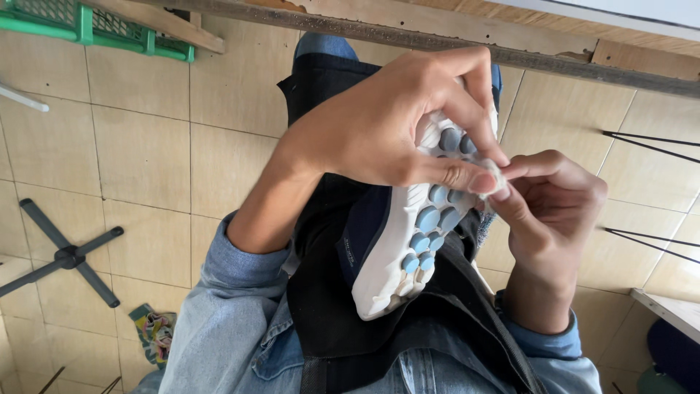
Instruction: The person cleans the sole of a blue sneaker using a cotton swab and a liquid from a bottle. They repeatedly rub the circular treads on the sole, occasionally dipping the swab into the liquid to reapply it.
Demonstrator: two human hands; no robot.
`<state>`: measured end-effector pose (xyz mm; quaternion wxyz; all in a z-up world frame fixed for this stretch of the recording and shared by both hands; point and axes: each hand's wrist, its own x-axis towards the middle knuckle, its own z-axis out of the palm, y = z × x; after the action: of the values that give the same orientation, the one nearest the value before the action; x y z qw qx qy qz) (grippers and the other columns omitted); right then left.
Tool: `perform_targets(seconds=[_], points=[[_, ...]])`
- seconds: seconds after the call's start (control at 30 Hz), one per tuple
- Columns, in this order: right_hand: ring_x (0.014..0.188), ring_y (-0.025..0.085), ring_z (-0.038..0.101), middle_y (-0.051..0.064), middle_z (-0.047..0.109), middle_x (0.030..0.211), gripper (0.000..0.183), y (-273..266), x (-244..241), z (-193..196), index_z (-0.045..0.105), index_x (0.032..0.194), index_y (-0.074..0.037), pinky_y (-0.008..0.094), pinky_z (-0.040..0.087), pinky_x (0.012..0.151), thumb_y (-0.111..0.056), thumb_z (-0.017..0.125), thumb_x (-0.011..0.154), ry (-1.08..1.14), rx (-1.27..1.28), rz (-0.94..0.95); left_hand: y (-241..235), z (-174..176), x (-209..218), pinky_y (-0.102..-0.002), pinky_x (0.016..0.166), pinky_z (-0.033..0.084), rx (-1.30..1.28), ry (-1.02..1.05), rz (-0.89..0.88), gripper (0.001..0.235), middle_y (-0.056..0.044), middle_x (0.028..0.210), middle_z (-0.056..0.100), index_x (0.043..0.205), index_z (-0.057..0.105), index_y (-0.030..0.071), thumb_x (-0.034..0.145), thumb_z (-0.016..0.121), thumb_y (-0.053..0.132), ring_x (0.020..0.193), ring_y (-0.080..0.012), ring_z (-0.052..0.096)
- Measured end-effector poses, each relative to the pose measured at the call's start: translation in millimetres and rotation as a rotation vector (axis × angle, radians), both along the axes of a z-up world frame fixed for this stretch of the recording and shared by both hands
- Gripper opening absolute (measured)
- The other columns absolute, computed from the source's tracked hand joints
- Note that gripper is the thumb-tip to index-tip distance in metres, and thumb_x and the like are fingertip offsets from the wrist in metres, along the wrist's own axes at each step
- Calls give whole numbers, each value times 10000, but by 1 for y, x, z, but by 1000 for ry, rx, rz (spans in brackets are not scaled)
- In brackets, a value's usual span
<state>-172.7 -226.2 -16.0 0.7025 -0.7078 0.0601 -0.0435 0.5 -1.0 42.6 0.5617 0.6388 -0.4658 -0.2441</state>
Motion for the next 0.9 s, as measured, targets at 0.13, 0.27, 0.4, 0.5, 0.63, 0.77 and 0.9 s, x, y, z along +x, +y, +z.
perform_targets(seconds=[0.13, 0.27, 0.4, 0.5, 0.63, 0.77, 0.9], points=[[652, 144, 694, 145, 736, 843, 136, 3, 2, 9, 698, 1095, 30, 218, 541, 584, -50, 790, 1035, 34, -61, 40, 2, -2, -1, -289, 900, 550, -38, 96, -21, 207, -35, 1160, 587, 1038, 849, 157, 1011, 854, 362, 1038, -148, 667], [653, 120, 655, 136, 740, 873, 112, 4, 0, 12, 711, 1093, 37, 198, 508, 593, -28, 786, 1042, 53, -95, 45, 6, -4, -2, -309, 918, 518, 41, 39, 9, 219, -6, 1185, 593, 999, 878, 179, 988, 873, 397, 1009, -147, 649], [609, 144, 653, 157, 731, 817, 106, 6, 6, 25, 710, 1069, 60, 217, 483, 554, -4, 784, 1028, 39, -161, 89, 8, -1, -3, -305, 876, 502, 28, 45, 2, 150, -15, 1188, 565, 993, 870, 163, 992, 910, 308, 997, -149, 617], [643, 104, 610, 136, 791, 976, 318, 1, 8, 28, 735, 1135, 34, 218, 482, 585, -252, 766, 1000, 88, -233, 155, 8, -1, -3, -327, 994, 518, -2, 114, -17, 143, -11, 1196, 547, 977, 842, 141, 995, 894, 274, 1092, -164, 620], [609, 60, 234, -43, 284, 755, 593, 0, 10, 22, 683, 1244, 16, 251, 168, 633, -499, 736, 953, -1, -200, 108, 8, -5, -5, -311, 1029, 503, -13, 206, 4, 164, -5, 1197, 552, 1004, 828, 139, 982, 900, 284, 1121, -158, 625], [654, 48, 394, 29, 586, 919, 267, 12, 7, 9, 745, 1105, -40, 219, 268, 590, -257, 852, 991, -100, -216, -15, 3, -12, -8, -278, 1023, 520, -56, 289, -9, 167, -16, 1208, 540, 1035, 828, 115, 981, 899, 256, 1132, -144, 616], [762, 63, 538, 40, 655, 997, 198, 15, 10, -7, 743, 1097, -86, 202, 420, 712, -191, 883, 1004, -148, -111, -121, 4, -17, -10, -286, 1048, 509, -39, 268, 36, 152, -14, 1214, 536, 1057, 804, 163, 988, 910, 248, 1110, -140, 622]])
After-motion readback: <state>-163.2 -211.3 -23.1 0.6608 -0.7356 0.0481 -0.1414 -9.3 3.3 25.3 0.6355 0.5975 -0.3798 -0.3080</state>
